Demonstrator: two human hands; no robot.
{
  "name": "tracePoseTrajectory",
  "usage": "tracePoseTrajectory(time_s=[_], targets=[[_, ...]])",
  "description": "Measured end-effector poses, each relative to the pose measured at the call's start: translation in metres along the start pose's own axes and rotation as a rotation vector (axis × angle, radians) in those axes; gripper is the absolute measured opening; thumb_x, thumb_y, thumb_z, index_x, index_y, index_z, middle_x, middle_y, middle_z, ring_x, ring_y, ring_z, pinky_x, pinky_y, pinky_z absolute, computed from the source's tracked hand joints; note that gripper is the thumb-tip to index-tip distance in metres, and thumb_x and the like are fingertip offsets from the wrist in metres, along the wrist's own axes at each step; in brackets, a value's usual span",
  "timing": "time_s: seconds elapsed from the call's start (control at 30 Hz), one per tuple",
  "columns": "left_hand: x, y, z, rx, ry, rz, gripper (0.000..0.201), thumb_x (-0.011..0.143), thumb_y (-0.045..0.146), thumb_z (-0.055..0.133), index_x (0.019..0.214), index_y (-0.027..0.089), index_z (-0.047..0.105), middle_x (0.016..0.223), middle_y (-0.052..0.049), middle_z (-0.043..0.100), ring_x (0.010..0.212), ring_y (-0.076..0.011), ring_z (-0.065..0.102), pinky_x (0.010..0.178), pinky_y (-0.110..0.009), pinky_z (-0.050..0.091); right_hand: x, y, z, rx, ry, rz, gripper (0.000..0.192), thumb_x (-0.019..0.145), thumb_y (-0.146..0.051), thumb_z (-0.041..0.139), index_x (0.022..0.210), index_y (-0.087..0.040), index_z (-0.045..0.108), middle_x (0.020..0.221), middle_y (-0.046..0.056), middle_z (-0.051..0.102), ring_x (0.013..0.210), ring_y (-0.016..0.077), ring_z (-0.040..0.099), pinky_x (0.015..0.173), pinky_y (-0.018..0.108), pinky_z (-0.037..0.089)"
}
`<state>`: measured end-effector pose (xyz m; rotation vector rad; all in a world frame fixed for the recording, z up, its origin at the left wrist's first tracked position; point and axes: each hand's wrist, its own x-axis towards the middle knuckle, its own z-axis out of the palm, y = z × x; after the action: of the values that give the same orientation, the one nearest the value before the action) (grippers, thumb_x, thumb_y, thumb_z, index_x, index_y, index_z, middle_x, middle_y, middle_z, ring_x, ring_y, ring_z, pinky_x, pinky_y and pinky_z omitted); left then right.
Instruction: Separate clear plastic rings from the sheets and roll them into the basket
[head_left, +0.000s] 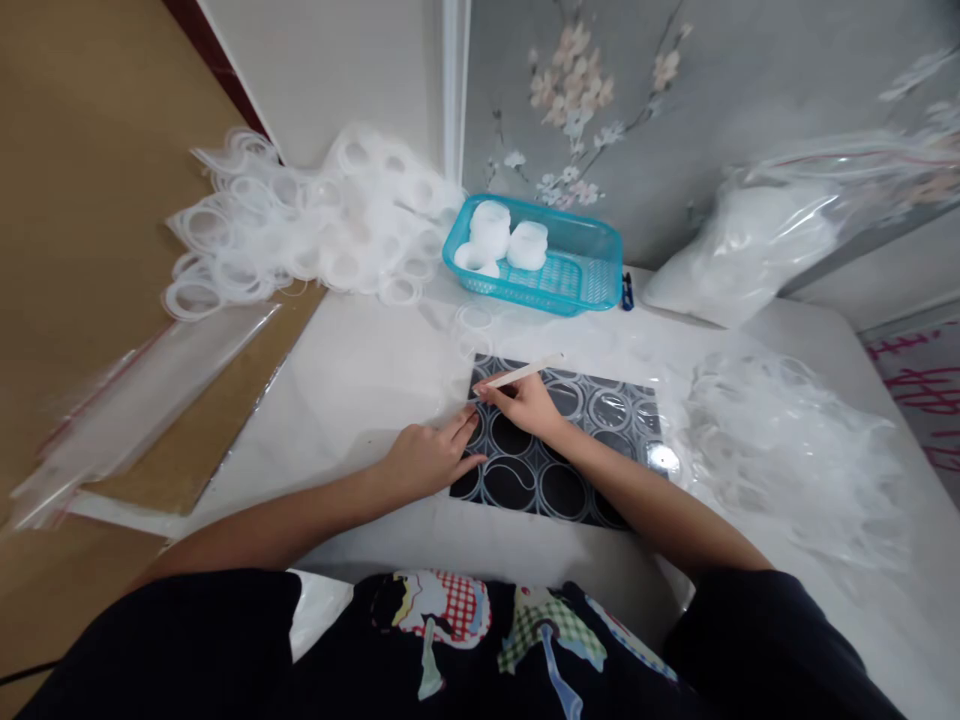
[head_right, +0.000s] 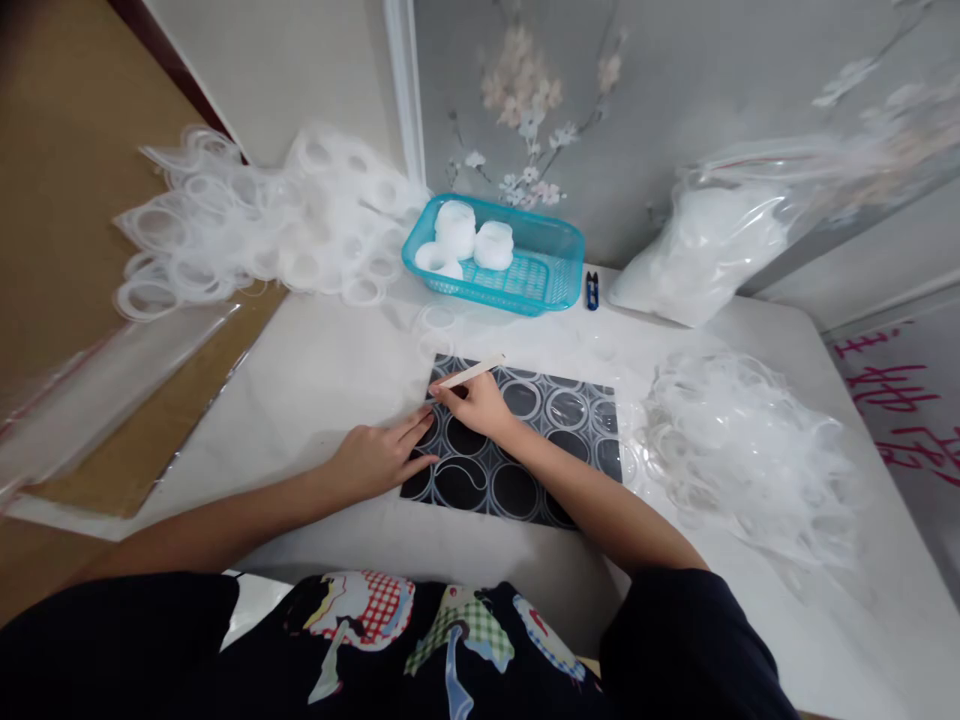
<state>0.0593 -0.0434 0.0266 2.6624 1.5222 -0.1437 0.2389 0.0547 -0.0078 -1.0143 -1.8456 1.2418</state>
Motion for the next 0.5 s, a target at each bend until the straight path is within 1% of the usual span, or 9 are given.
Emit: tracePoseTrajectory(time_s=[0.17, 0.27, 0.33, 0.43, 0.5], targets=[[0.0000, 0.0001, -0.0004, -0.014, 0.010, -0.037, 0.064, 0.095, 0.059, 0.041, 0.138, 0.013, 0.053, 0.140, -0.020, 0.053, 0.073, -0.0262, 0.071, 0.052, -0.034, 0.050, -0.0017, -0.0028, -0.0015, -0.030, -0.015, -0.046, 0.026, 0.086, -0.041, 0.062, 0.082, -0.020, 0.076, 0.071, 0.006, 0.073, 0.063, 0.0199, 0.066, 0.057, 0.031, 0.050], [-0.0003, -0.0003, -0.0001, -0.023, 0.038, -0.039, 0.065, 0.095, 0.060, 0.041, 0.137, 0.012, 0.054, 0.138, -0.020, 0.054, 0.076, -0.0280, 0.071, 0.052, -0.034, 0.049, -0.0032, -0.0035, -0.0026, -0.018, -0.009, -0.055, 0.025, 0.086, -0.040, 0.062, 0.082, -0.020, 0.076, 0.071, 0.006, 0.073, 0.062, 0.0199, 0.066, 0.056, 0.031, 0.050], [-0.0002, -0.0006, 0.0000, -0.028, 0.048, -0.032, 0.065, 0.095, 0.060, 0.041, 0.136, 0.011, 0.055, 0.138, -0.020, 0.055, 0.076, -0.0277, 0.071, 0.052, -0.034, 0.049, -0.0038, -0.0026, -0.0028, -0.009, -0.011, -0.054, 0.025, 0.086, -0.039, 0.063, 0.082, -0.019, 0.076, 0.070, 0.007, 0.073, 0.062, 0.0202, 0.066, 0.056, 0.031, 0.050], [0.0007, -0.0004, -0.0009, -0.006, 0.019, -0.027, 0.065, 0.095, 0.059, 0.040, 0.136, 0.011, 0.055, 0.138, -0.020, 0.054, 0.070, -0.0251, 0.070, 0.051, -0.033, 0.048, -0.0036, -0.0015, -0.0020, -0.027, -0.017, -0.063, 0.026, 0.087, -0.040, 0.062, 0.083, -0.019, 0.076, 0.071, 0.006, 0.074, 0.062, 0.0202, 0.067, 0.056, 0.031, 0.051], [0.0015, 0.0000, -0.0018, -0.002, 0.008, -0.025, 0.065, 0.095, 0.060, 0.041, 0.135, 0.011, 0.056, 0.138, -0.020, 0.054, 0.070, -0.0243, 0.070, 0.051, -0.032, 0.048, -0.0031, -0.0023, -0.0021, -0.051, -0.011, -0.085, 0.026, 0.088, -0.040, 0.061, 0.083, -0.020, 0.076, 0.073, 0.006, 0.074, 0.065, 0.0204, 0.068, 0.058, 0.032, 0.053]])
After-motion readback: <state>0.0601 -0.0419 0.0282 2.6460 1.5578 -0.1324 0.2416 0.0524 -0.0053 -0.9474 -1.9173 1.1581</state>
